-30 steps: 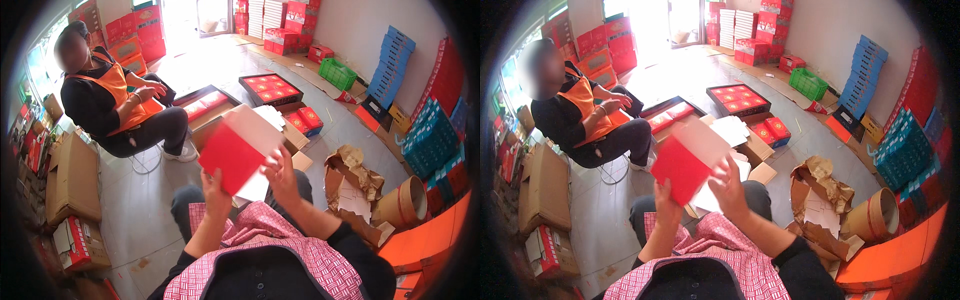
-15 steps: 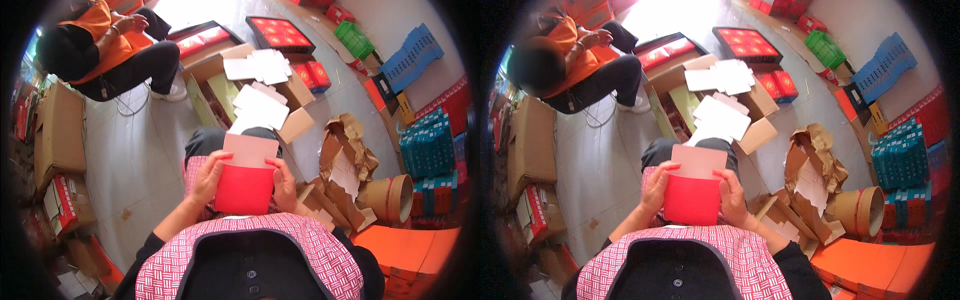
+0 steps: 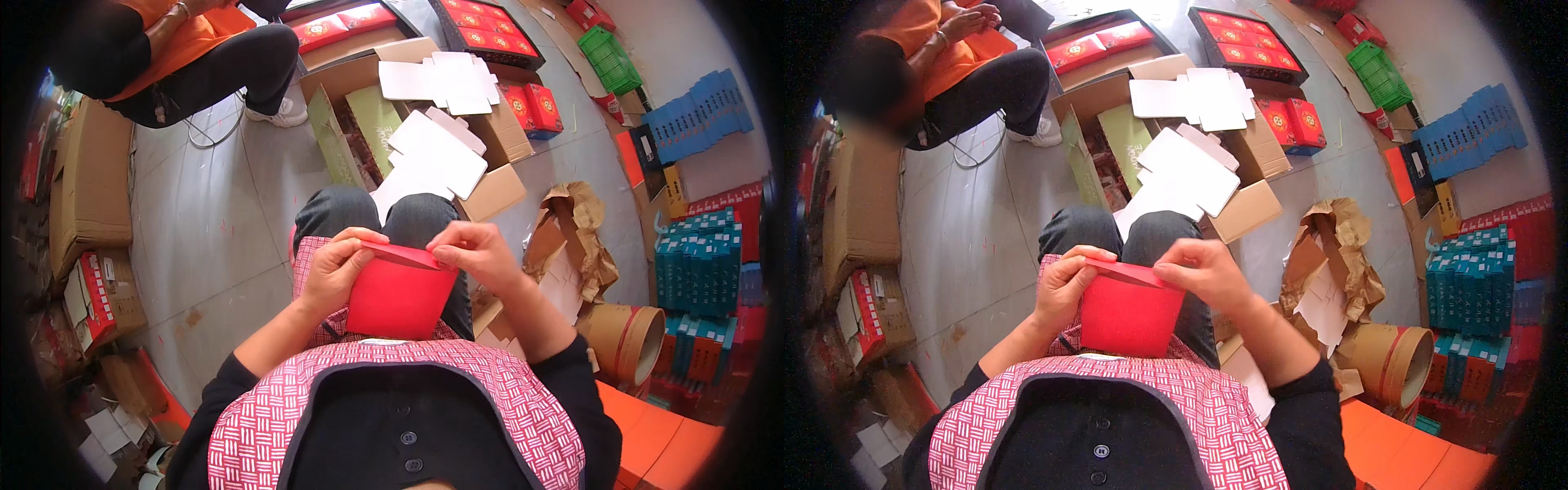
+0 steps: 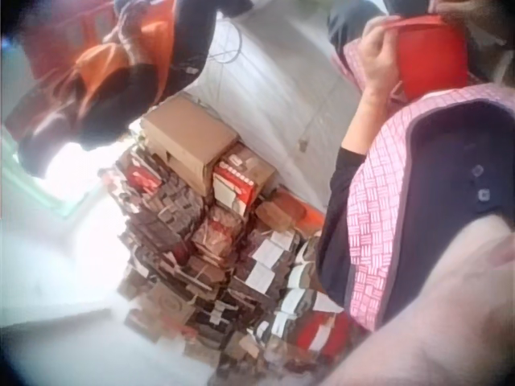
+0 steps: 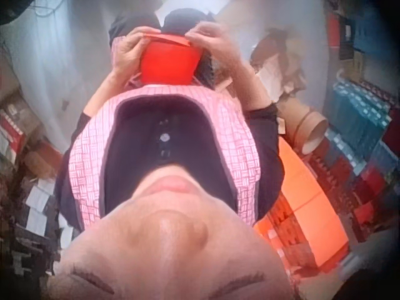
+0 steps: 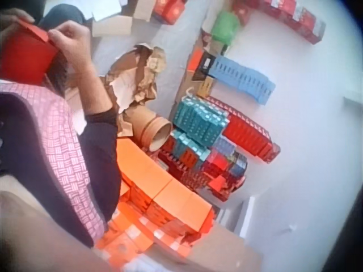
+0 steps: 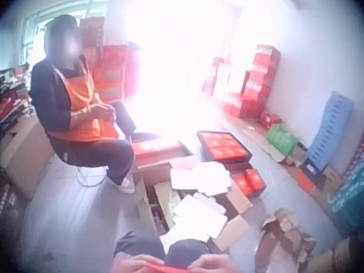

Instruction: The person sits on the floor and assembles red envelopes by folding white cardboard inserts and inserting them into red paper sleeves. The person repeatedly picks up inserts, folds them, and places them into the red envelopes, then stacks the finished items.

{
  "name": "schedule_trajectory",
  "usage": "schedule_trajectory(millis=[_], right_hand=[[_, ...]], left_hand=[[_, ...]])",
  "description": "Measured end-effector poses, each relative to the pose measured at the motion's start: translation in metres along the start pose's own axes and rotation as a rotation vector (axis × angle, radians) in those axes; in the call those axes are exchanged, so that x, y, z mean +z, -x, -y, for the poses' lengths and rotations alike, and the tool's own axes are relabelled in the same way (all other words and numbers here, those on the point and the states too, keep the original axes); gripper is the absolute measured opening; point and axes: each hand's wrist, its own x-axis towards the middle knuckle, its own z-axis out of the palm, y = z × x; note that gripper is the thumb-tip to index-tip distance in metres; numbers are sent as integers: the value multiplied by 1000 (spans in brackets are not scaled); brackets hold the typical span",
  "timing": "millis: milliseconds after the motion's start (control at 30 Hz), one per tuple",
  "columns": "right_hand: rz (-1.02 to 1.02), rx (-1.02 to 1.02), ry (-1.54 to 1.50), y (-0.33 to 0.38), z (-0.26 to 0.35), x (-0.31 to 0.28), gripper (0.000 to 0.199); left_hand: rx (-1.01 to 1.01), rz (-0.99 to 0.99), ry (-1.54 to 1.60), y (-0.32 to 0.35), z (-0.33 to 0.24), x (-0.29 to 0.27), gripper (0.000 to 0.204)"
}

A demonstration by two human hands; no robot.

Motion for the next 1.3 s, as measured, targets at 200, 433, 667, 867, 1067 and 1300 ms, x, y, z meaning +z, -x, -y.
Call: schedule_trajectory(millis=[200,433,667,867,1067,1300], right_hand=[[190,-7,107,-29,12,6,22],[176,57,242,-37,11,4,31],[118,-251,343,-33,1,12,28],[44,-233,295,-35,-5,22,19],[-403,-167,-353,1,-38,14,11],[-567,-173,-259,17,-52,43,4]], left_hand=[[33,6,-86,-1,5,3,13],[104,-46,268,4,16,9,36],[249,35,-376,4,11,1,35],[135,-3,-417,1,8,12,26],[160,-49,-443,-1,18,11,27],[126,-71,-399,5,19,10,36]])
